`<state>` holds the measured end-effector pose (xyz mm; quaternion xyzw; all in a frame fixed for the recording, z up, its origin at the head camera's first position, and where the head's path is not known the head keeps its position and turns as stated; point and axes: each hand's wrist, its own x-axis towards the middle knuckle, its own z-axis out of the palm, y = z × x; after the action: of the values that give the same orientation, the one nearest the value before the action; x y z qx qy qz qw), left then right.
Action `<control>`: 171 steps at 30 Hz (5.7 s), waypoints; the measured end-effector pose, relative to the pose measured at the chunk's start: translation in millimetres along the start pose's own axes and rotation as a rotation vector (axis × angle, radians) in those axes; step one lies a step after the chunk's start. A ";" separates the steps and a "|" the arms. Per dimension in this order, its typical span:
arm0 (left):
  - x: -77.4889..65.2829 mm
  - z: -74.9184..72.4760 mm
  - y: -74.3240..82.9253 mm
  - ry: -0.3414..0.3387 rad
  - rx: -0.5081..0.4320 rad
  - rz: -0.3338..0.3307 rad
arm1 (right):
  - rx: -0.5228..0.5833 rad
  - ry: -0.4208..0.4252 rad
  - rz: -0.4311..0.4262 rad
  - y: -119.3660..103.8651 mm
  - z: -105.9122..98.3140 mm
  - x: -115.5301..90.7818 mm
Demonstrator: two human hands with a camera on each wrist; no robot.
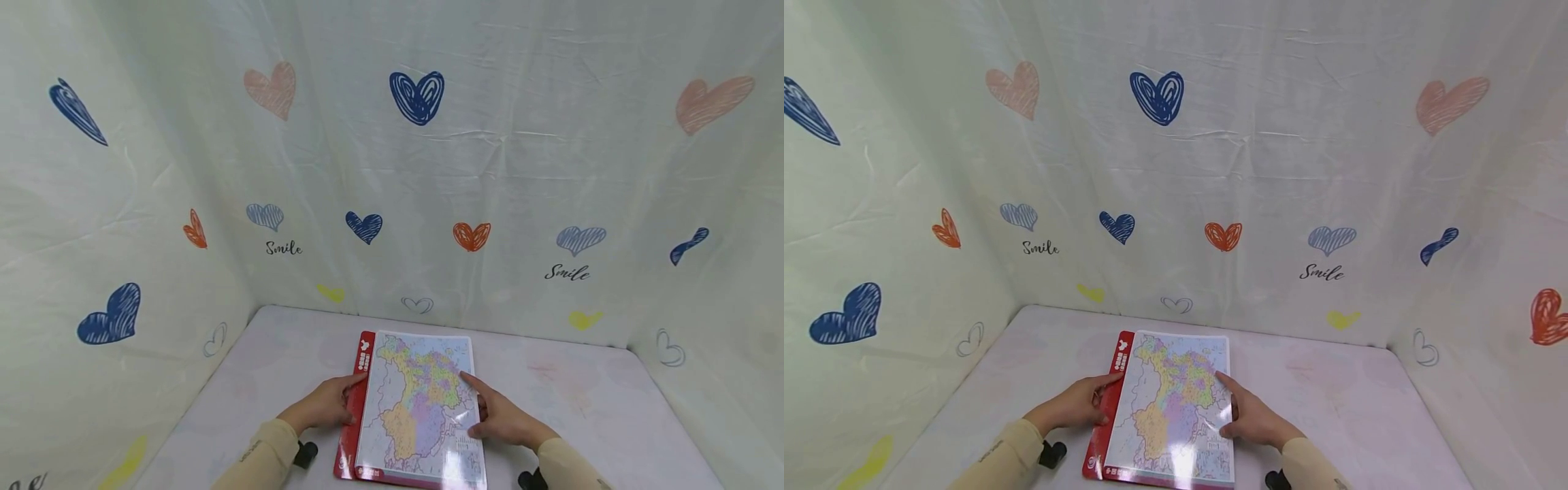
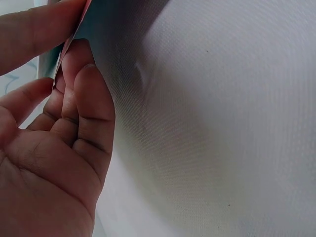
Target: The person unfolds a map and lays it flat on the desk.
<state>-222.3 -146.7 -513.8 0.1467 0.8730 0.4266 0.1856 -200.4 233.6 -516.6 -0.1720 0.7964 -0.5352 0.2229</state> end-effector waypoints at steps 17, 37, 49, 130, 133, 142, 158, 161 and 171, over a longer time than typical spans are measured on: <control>1.0 -3.2 -3.1 -0.017 -0.015 0.007 | -0.129 0.005 0.033 -1.3 -13.6 -2.3; -3.3 -10.6 -6.1 -0.008 0.006 -0.026 | -0.288 0.071 0.088 -6.4 -40.1 -20.0; -10.1 -19.2 -7.3 0.020 0.081 -0.053 | -0.316 0.079 0.073 -5.9 -57.0 -32.5; -40.0 -81.3 -41.5 0.123 0.203 -0.205 | -0.723 0.246 0.314 51.4 -148.6 -125.4; -41.1 -82.8 -42.5 0.126 0.205 -0.208 | -0.728 0.239 0.334 53.2 -150.8 -128.7; -41.9 -86.0 -45.0 0.139 0.204 -0.219 | -0.738 0.205 0.461 59.0 -156.2 -135.3; -38.3 -85.4 -50.2 0.151 0.223 -0.243 | -0.758 0.199 0.444 59.9 -154.0 -140.9; -38.7 -84.5 -50.1 0.149 0.222 -0.245 | -0.755 0.197 0.471 62.2 -153.9 -139.7; -37.9 -80.8 -51.6 0.154 0.229 -0.213 | -0.789 0.191 0.434 68.4 -153.2 -143.6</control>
<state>-229.9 -248.8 -501.7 0.0405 0.9382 0.3121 0.1442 -164.6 451.2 -505.4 -0.0228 0.9739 -0.1454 0.1730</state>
